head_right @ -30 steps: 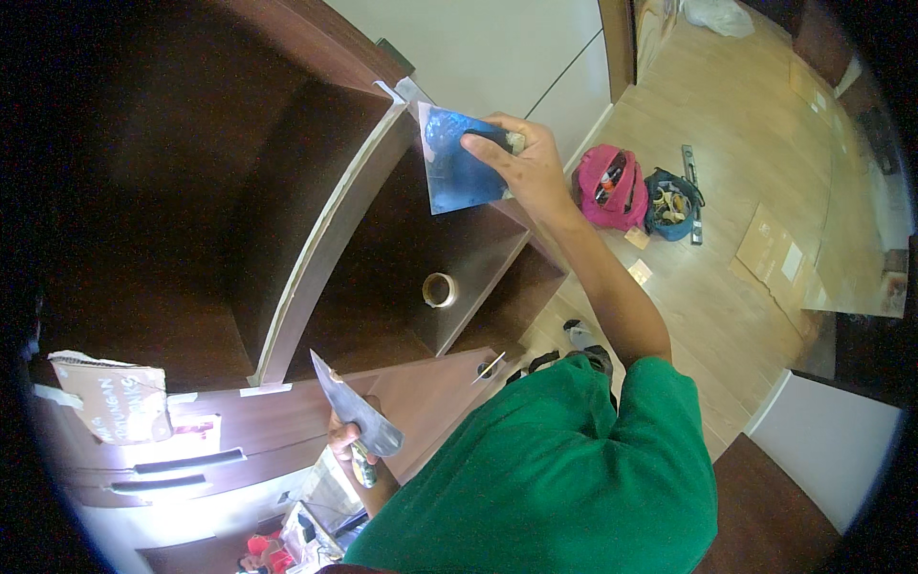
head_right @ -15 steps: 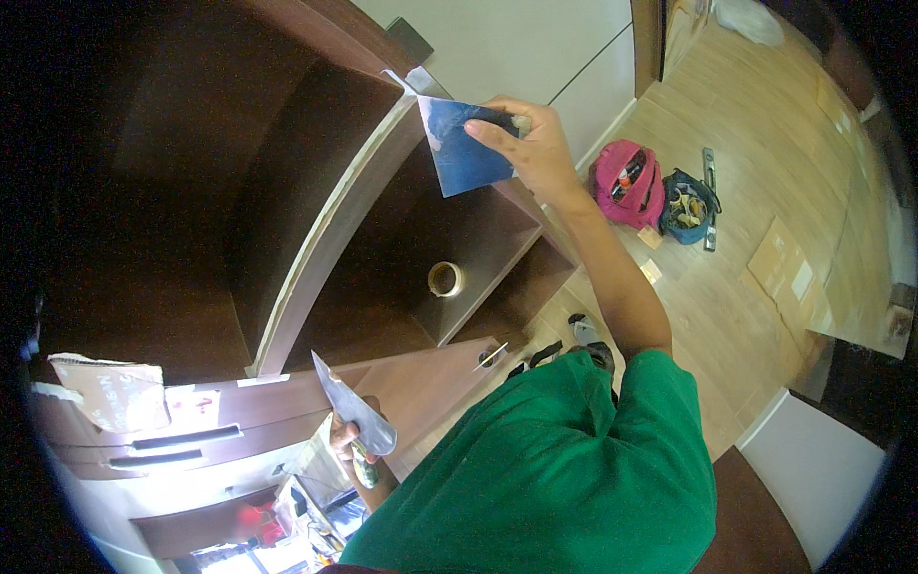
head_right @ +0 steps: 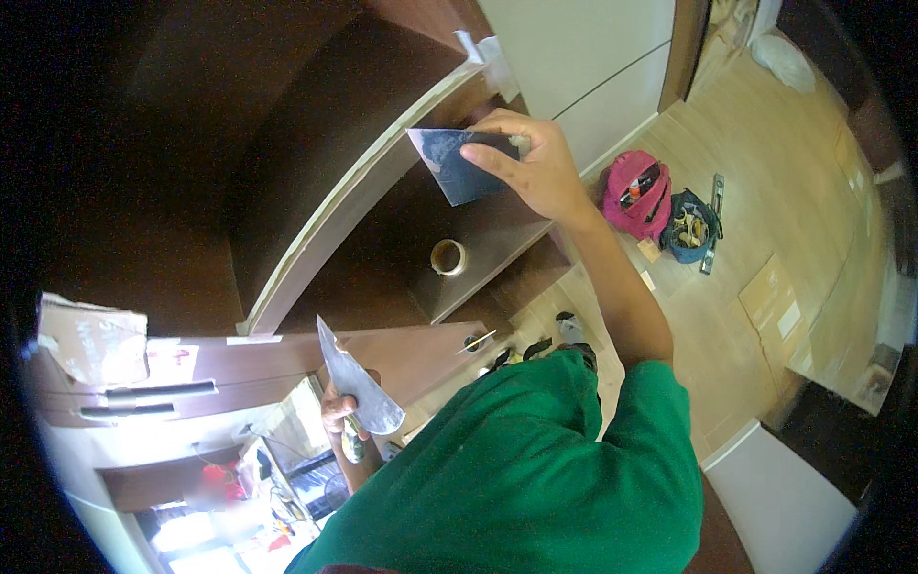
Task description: The person scrapes a surface with a putty knife and then sands a wooden cabinet edge with a sanding block. The person moves between a restroom and a room with wooden cabinets, performing scraping and sanding actions on different surfaces.
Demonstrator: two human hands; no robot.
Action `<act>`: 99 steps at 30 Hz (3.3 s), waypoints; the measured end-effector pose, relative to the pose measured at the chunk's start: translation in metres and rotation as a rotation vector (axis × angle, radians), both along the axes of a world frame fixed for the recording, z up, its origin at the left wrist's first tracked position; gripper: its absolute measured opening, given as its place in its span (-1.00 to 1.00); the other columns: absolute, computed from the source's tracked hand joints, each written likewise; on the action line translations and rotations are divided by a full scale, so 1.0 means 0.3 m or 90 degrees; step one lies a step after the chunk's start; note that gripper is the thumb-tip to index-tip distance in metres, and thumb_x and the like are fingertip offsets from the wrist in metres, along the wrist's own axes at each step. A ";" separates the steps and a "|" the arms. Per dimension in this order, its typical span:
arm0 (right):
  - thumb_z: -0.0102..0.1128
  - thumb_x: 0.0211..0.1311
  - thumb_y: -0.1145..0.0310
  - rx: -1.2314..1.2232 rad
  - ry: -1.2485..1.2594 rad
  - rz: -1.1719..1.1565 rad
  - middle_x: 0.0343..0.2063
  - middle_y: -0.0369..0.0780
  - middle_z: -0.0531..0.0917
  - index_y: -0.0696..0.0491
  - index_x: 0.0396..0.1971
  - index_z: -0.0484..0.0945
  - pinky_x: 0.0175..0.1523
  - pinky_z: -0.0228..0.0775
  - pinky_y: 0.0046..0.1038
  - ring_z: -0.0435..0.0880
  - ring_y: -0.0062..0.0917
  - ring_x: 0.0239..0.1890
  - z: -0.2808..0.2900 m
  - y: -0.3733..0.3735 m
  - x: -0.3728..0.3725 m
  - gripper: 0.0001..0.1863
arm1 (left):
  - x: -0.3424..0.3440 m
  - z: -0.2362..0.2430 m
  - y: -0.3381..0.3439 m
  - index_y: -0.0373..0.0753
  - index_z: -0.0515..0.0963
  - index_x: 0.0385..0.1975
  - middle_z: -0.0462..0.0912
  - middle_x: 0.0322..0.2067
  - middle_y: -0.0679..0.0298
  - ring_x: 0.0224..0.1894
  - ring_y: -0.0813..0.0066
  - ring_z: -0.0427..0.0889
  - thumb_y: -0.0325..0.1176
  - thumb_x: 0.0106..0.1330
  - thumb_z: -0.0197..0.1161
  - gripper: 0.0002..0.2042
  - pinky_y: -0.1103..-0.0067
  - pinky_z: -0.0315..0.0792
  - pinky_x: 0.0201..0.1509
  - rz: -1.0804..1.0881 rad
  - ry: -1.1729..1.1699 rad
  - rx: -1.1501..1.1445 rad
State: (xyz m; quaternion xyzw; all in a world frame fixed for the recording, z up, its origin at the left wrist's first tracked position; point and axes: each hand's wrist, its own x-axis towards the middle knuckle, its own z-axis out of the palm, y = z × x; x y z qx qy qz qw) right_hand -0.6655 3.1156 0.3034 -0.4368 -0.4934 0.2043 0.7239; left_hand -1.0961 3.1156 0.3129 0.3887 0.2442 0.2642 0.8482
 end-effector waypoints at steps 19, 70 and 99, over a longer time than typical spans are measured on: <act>0.43 0.24 0.50 -0.039 -0.170 0.014 -0.31 -0.18 0.72 0.30 -0.25 0.72 -0.05 0.44 -0.53 0.64 -0.54 -0.24 0.084 0.036 -0.570 -0.83 | -0.455 -0.095 -0.023 -0.59 0.47 0.14 0.74 -0.27 -0.11 -0.57 0.23 0.74 -0.49 0.28 0.39 -0.53 0.52 0.61 -0.62 -0.005 -0.018 -0.033; 0.29 0.11 0.44 -0.038 -1.048 0.018 -0.06 -0.37 0.69 -0.03 0.02 0.73 -0.01 0.36 -0.31 0.56 -0.45 -0.03 0.230 -0.072 -1.575 -0.58 | -1.288 -0.164 0.357 -0.39 0.48 0.18 0.64 -0.23 0.26 -0.41 0.57 0.66 -0.33 0.30 0.51 -0.48 0.63 0.63 -0.53 -0.323 0.176 0.022; 0.42 -0.01 0.42 -0.008 -0.980 -0.307 -0.06 -0.49 0.69 -0.07 -0.02 0.77 -0.11 0.17 -0.31 0.54 -0.50 -0.10 0.091 0.138 -1.606 -0.55 | -1.385 -0.537 0.225 -0.40 0.44 0.21 0.70 -0.34 0.11 -0.67 0.37 0.61 -0.34 0.24 0.45 -0.43 0.53 0.44 -0.67 0.011 0.205 -0.138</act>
